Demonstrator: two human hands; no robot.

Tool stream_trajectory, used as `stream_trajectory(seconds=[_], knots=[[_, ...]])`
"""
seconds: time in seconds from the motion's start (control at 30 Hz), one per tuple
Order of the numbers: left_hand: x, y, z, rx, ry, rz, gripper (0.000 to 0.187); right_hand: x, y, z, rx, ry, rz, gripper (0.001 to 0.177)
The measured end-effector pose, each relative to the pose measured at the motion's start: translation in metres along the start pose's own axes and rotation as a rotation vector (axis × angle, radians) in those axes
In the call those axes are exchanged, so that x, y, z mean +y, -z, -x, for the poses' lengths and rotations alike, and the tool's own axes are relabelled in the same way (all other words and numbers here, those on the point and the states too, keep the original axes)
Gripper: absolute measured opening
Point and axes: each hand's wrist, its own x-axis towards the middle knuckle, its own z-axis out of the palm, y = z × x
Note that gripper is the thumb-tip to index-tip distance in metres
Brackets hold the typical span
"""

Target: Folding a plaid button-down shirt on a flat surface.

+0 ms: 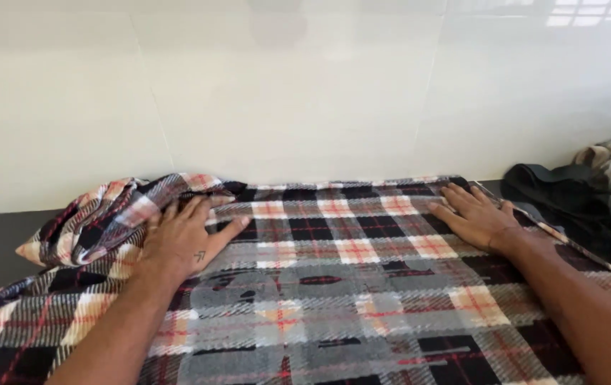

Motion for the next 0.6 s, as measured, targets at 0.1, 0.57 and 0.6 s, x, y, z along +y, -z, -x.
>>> stream_trajectory(seconds=[0.1, 0.57, 0.6], knots=[[-0.009, -0.013, -0.005, 0.103, -0.026, -0.126, 0.095, -0.013, 0.016, 0.023, 0.132, 0.055, 0.004, 0.072], [0.035, -0.019, 0.033, -0.033, -0.193, 0.005, 0.089, -0.1, -0.001, 0.05, 0.026, 0.351, -0.1, 0.083], [0.034, -0.018, 0.032, -0.063, -0.175, -0.006, 0.091, -0.102, 0.0, 0.052, 0.0, 0.299, -0.04, 0.086]])
